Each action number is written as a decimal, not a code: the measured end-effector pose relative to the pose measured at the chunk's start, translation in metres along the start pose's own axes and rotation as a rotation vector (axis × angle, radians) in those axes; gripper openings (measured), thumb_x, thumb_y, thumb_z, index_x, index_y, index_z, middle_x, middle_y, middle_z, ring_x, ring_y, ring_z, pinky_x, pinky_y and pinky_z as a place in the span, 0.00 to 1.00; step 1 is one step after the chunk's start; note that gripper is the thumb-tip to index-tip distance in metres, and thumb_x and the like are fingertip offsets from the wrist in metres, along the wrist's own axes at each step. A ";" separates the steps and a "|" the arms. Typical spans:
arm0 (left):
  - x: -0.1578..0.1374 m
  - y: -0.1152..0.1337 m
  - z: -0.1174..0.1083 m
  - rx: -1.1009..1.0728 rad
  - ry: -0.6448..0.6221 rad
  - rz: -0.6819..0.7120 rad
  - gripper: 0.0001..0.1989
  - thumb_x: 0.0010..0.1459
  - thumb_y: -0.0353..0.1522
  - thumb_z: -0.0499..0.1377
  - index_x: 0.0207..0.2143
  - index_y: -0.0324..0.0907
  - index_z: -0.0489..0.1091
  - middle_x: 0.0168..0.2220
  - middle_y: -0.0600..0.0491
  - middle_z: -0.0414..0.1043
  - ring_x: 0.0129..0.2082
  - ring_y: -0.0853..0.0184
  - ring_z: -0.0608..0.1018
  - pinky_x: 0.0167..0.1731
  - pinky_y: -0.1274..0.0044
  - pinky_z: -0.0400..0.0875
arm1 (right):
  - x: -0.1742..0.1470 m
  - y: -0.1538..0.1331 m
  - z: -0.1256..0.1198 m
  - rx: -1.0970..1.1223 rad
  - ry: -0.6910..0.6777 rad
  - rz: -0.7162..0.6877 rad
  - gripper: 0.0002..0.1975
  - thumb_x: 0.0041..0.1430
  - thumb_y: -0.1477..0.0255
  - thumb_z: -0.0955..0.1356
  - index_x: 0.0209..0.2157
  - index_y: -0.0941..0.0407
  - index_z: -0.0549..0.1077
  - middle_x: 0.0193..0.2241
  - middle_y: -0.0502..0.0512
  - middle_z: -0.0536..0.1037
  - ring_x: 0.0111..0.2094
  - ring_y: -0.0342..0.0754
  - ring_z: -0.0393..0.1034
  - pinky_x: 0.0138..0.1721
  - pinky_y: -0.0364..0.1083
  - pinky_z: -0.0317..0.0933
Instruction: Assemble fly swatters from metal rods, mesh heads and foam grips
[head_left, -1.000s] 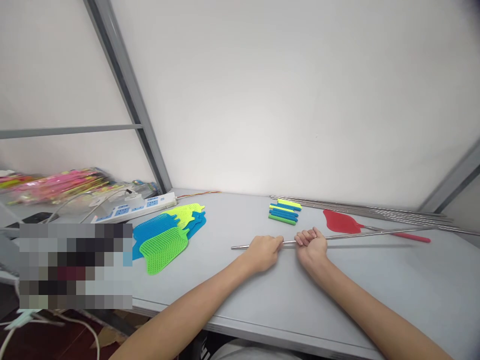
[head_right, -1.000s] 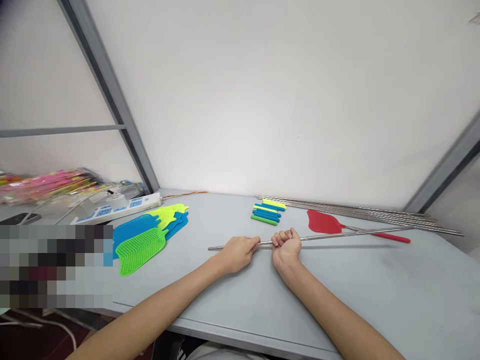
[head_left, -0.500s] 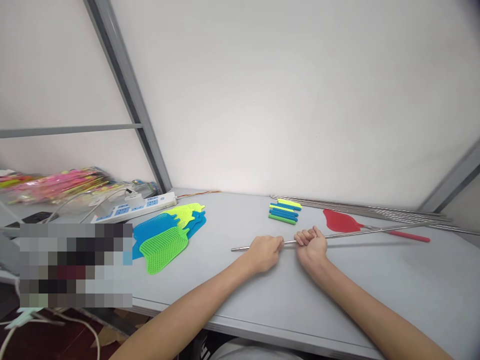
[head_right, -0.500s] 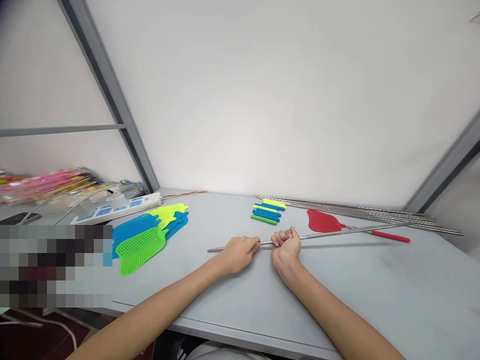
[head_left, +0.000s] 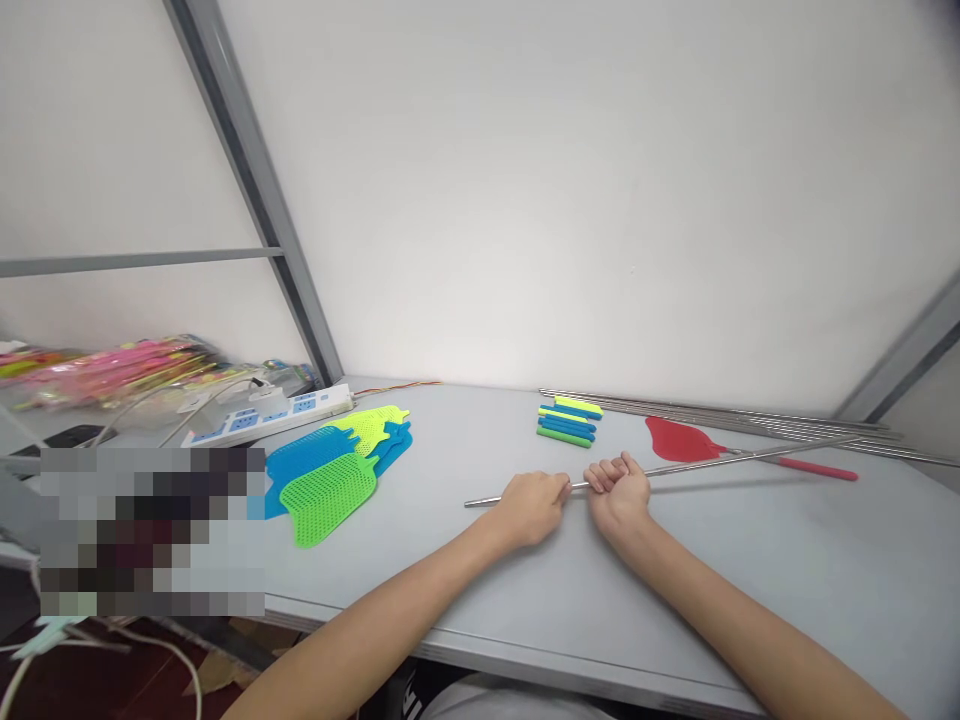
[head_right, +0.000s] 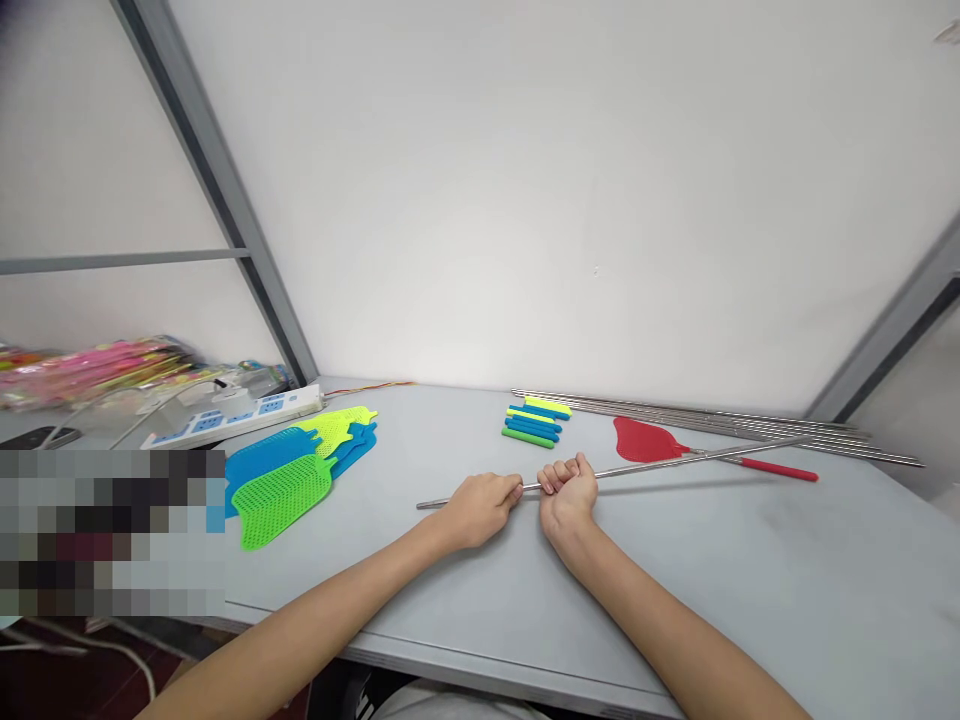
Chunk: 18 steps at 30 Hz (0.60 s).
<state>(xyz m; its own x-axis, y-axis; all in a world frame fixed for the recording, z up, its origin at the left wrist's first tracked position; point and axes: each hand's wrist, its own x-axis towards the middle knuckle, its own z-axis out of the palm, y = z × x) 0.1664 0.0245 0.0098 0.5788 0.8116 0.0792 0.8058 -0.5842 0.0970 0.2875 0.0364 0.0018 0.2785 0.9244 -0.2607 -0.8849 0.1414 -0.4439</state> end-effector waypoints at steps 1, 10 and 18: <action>0.000 0.000 0.000 -0.001 0.003 0.001 0.18 0.57 0.35 0.34 0.31 0.42 0.61 0.27 0.52 0.68 0.26 0.67 0.70 0.23 0.77 0.58 | -0.001 0.000 0.001 -0.001 -0.002 0.001 0.15 0.51 0.72 0.56 0.16 0.57 0.44 0.08 0.42 0.42 0.10 0.37 0.37 0.10 0.39 0.37; 0.003 -0.002 -0.001 -0.034 0.020 -0.012 0.18 0.57 0.36 0.34 0.31 0.42 0.60 0.27 0.52 0.67 0.27 0.66 0.70 0.24 0.78 0.58 | 0.001 -0.009 0.005 0.012 -0.006 0.120 0.13 0.50 0.74 0.55 0.16 0.57 0.45 0.08 0.42 0.44 0.10 0.36 0.39 0.11 0.39 0.40; 0.001 0.000 -0.005 -0.102 0.033 -0.027 0.20 0.57 0.38 0.31 0.33 0.42 0.59 0.29 0.52 0.66 0.28 0.67 0.69 0.25 0.78 0.58 | 0.011 -0.019 0.010 -0.030 -0.034 0.153 0.12 0.48 0.76 0.55 0.16 0.57 0.45 0.07 0.43 0.45 0.09 0.37 0.40 0.11 0.39 0.40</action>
<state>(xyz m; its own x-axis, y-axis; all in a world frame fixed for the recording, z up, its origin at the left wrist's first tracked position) 0.1665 0.0256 0.0152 0.5516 0.8271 0.1078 0.8030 -0.5615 0.1999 0.3033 0.0470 0.0156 0.1278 0.9460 -0.2979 -0.9041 -0.0123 -0.4270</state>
